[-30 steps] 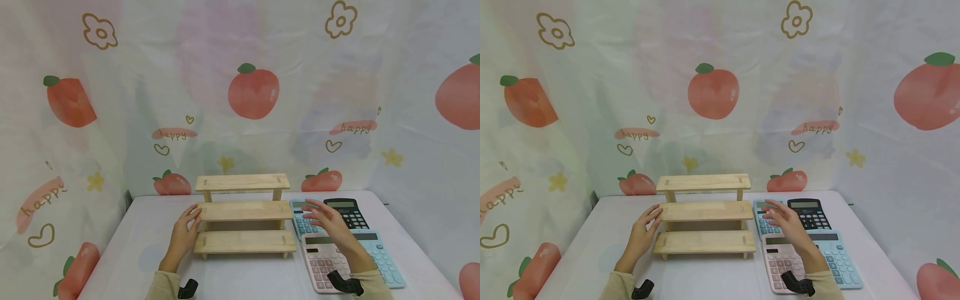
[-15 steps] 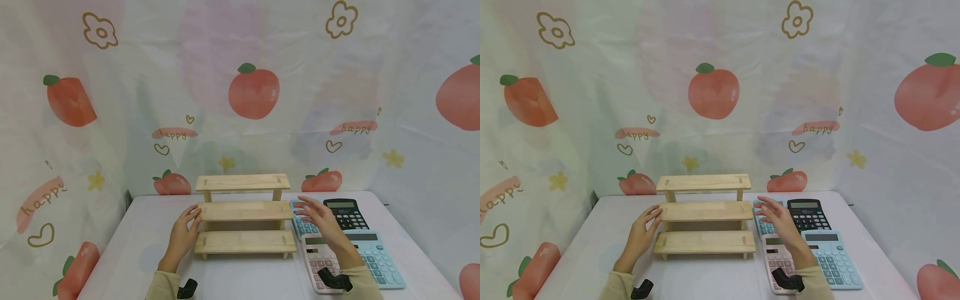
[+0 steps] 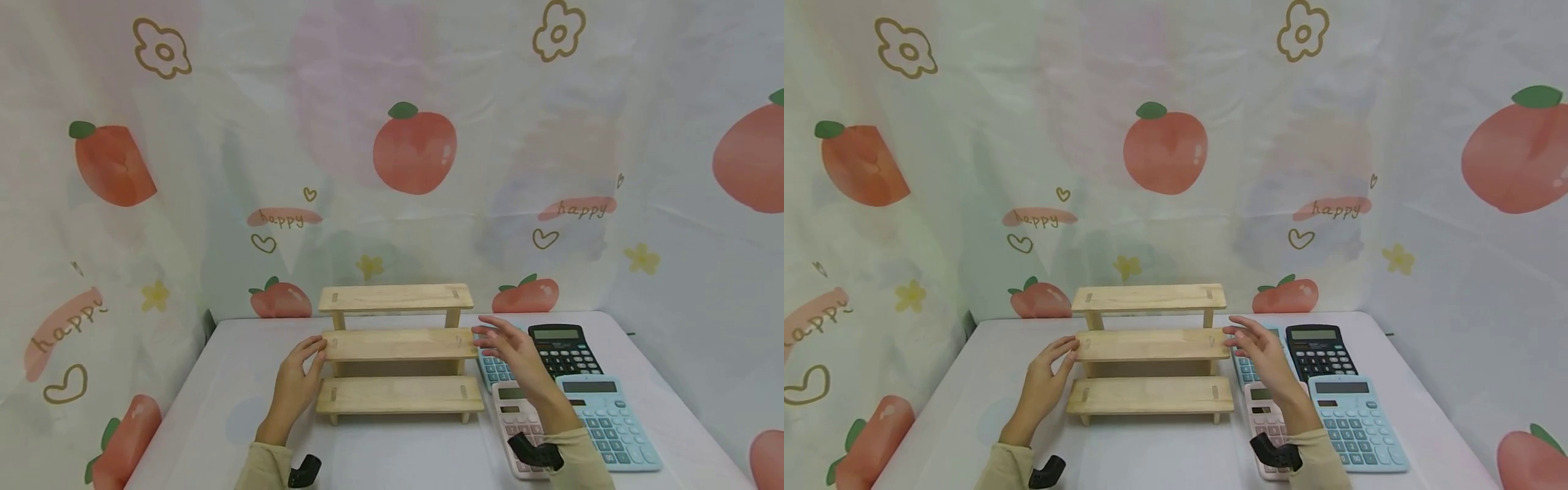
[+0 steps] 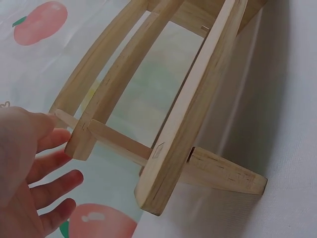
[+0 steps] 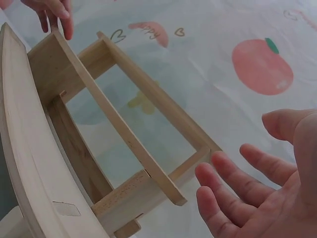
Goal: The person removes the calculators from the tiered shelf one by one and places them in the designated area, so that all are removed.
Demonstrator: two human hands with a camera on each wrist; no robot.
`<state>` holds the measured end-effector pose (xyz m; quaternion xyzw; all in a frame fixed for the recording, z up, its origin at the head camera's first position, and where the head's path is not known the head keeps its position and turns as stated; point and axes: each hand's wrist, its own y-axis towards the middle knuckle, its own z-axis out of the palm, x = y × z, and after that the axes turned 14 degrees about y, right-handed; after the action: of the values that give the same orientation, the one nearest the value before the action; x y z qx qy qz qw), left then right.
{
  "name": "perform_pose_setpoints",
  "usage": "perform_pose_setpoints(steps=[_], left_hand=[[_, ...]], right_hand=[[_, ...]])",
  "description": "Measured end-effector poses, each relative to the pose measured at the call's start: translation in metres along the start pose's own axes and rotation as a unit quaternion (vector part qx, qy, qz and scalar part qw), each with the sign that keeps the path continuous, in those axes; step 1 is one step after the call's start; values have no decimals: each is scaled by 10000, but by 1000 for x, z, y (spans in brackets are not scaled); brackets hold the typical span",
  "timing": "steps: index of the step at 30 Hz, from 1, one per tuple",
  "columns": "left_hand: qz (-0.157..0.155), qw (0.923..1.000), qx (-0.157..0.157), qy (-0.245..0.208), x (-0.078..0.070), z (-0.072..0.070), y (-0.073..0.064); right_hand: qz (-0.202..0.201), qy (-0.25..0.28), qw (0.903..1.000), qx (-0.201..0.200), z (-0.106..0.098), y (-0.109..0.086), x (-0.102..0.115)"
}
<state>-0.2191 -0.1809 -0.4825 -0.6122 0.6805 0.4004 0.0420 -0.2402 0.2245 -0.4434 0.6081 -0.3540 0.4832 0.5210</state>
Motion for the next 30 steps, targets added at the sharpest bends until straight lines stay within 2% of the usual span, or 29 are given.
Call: perform_pose_setpoints(steps=[10, 20, 30], left_hand=[[143, 9991, -357, 159, -3, -7, -2], [176, 9994, -162, 234, -17, -18, -6], [573, 9969, -325, 436, -31, -20, -7]], right_hand=[[-183, -139, 9995, -197, 4, -5, 4], [-527, -356, 9976, -269, 9, -3, 4], [-586, -645, 9959, -259, 18, -7, 4]])
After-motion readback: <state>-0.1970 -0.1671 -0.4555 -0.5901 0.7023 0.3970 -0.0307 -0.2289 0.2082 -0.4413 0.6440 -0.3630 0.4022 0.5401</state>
